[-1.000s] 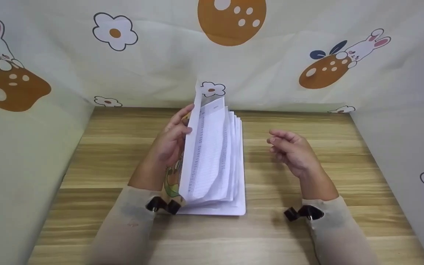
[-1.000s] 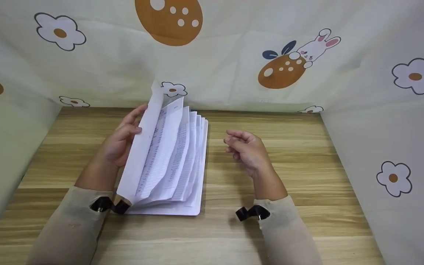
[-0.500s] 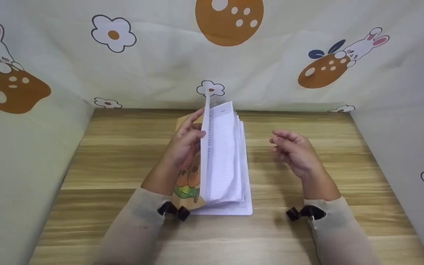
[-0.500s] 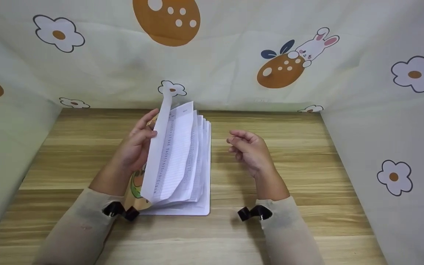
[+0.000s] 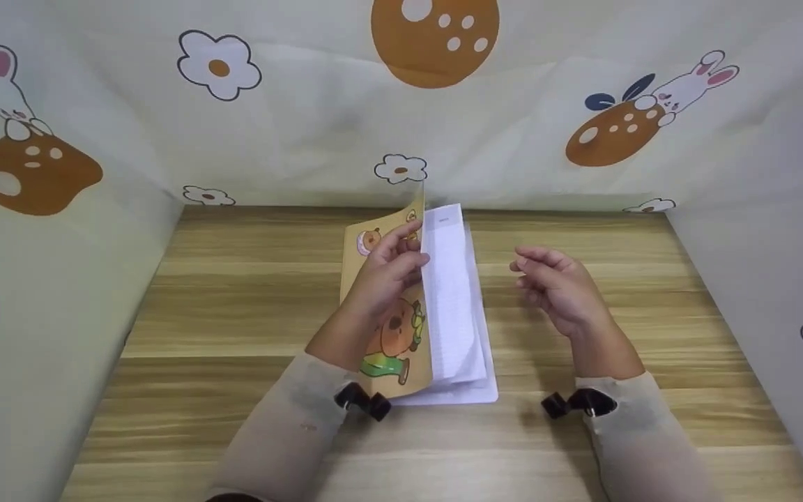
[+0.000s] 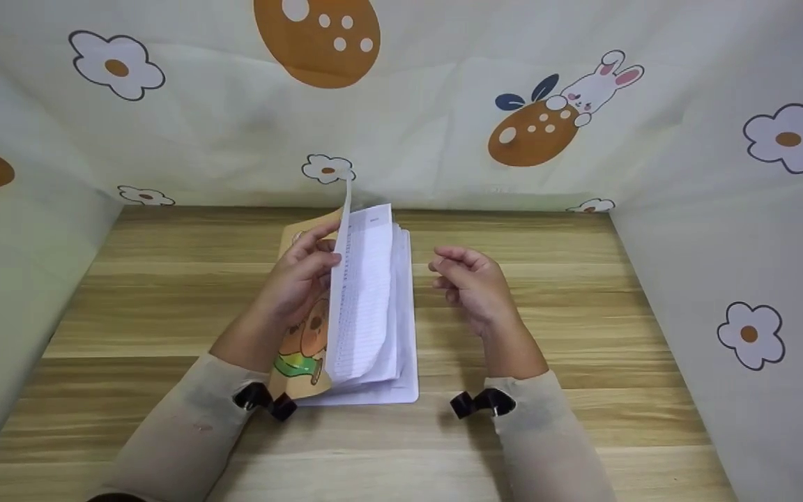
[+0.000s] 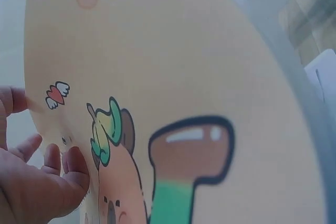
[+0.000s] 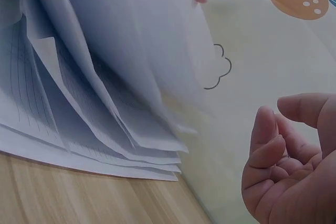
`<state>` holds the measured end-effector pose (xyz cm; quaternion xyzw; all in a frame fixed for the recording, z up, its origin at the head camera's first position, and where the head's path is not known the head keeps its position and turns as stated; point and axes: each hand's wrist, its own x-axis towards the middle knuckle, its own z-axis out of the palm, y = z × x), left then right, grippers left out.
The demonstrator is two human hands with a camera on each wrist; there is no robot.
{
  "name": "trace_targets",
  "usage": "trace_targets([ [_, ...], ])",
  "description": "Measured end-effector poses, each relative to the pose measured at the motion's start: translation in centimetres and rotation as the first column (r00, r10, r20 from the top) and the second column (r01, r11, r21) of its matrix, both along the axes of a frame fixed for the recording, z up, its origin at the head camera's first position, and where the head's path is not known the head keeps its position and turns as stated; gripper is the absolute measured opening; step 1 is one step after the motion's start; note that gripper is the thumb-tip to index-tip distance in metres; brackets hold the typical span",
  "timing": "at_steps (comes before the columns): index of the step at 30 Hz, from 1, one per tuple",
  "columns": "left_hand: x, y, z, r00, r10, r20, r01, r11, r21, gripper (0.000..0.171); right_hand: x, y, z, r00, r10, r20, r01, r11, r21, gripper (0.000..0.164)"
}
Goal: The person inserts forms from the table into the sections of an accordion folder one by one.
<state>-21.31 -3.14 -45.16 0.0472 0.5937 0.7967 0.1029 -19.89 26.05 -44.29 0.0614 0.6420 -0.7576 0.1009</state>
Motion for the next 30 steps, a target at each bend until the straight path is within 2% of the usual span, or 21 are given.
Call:
trace_targets([
  [4,0.0,1.0,-0.7,0.999,0.003,0.034,0.000,0.997,-0.078,0.061,0.0,-0.1,-0.1,1.000,0.007,-0.005,-0.007,1.000,0.005,0.023],
  [8,0.1,1.8,-1.5,0.998,0.003,0.064,0.004,0.995,-0.102,0.061,0.0,-0.1,-0.2,1.000,0.006,-0.012,-0.006,1.000,0.000,0.023],
  [12,0.2,2.6,-2.2,0.998,0.000,0.065,0.012,0.982,-0.190,0.063,0.1,0.0,-0.2,1.000,0.003,-0.014,-0.003,1.000,-0.008,0.024],
  [17,0.3,3.6,-2.9,0.999,-0.010,0.039,0.022,0.943,-0.333,0.060,0.2,-0.1,-0.2,1.000,0.005,-0.007,-0.005,1.000,-0.010,0.024],
  [22,0.4,4.2,-3.6,0.999,-0.032,0.020,0.037,0.899,-0.437,0.062,0.2,-0.2,-0.2,1.000,0.014,-0.003,-0.014,1.000,-0.007,0.021],
  [27,0.5,4.6,-3.9,0.998,-0.064,0.028,0.069,0.848,-0.525,0.062,0.2,-0.3,-0.1,1.000,0.006,0.005,-0.006,1.000,-0.021,0.019],
  [30,0.5,4.7,-4.1,0.996,-0.068,0.059,0.089,0.828,-0.554,0.060,0.2,-0.3,-0.2,1.000,0.001,0.007,-0.001,1.000,-0.025,0.018],
])
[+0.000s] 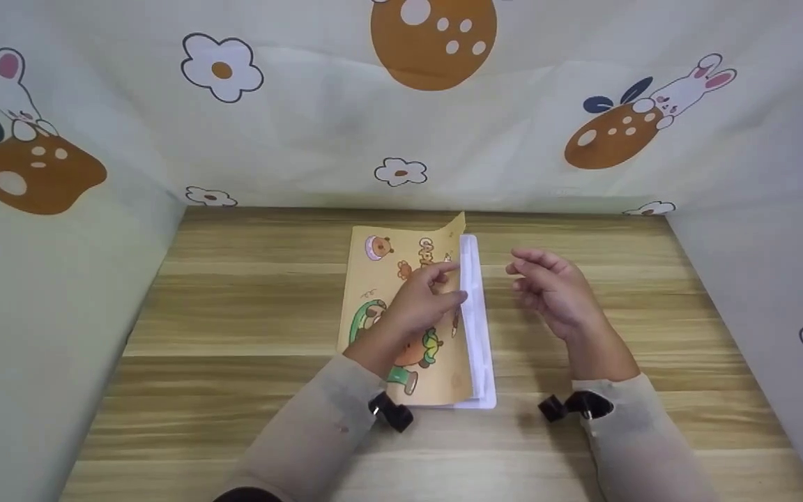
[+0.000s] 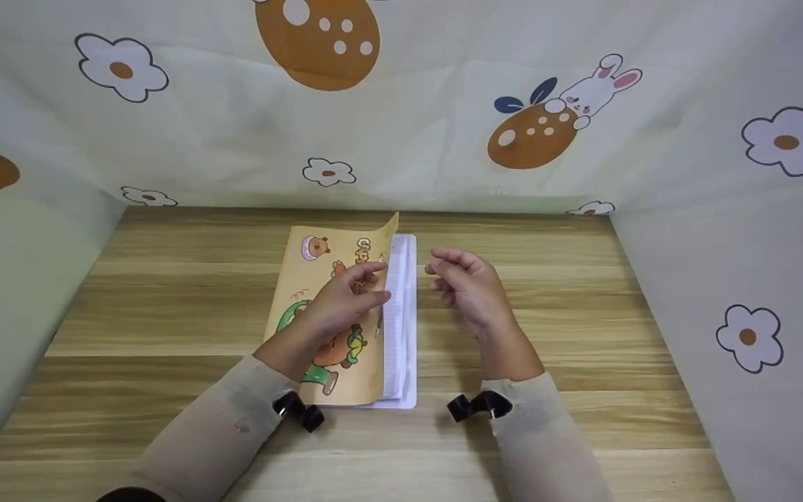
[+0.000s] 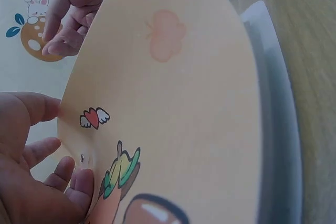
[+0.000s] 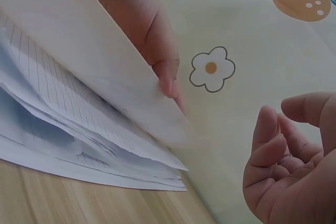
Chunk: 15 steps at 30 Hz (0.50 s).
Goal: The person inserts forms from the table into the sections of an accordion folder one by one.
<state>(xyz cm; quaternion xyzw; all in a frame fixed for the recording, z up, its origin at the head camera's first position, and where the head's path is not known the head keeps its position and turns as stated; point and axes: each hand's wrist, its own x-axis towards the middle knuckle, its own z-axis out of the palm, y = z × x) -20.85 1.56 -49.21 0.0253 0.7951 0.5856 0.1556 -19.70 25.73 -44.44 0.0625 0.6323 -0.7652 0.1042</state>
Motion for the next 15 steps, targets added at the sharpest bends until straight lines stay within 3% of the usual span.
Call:
trace_targets([
  [5,0.05,0.02,-0.25,0.999,0.013,0.048,-0.013,1.000,0.000,0.059,-0.01,0.00,-0.03,1.000,0.000,-0.005,0.000,1.000,0.008,0.019],
  [15,0.18,-0.55,0.14,0.998,0.023,0.051,-0.026,0.998,0.057,0.059,-0.23,-0.29,0.14,1.000,-0.004,-0.005,0.004,1.000,0.000,0.021],
])
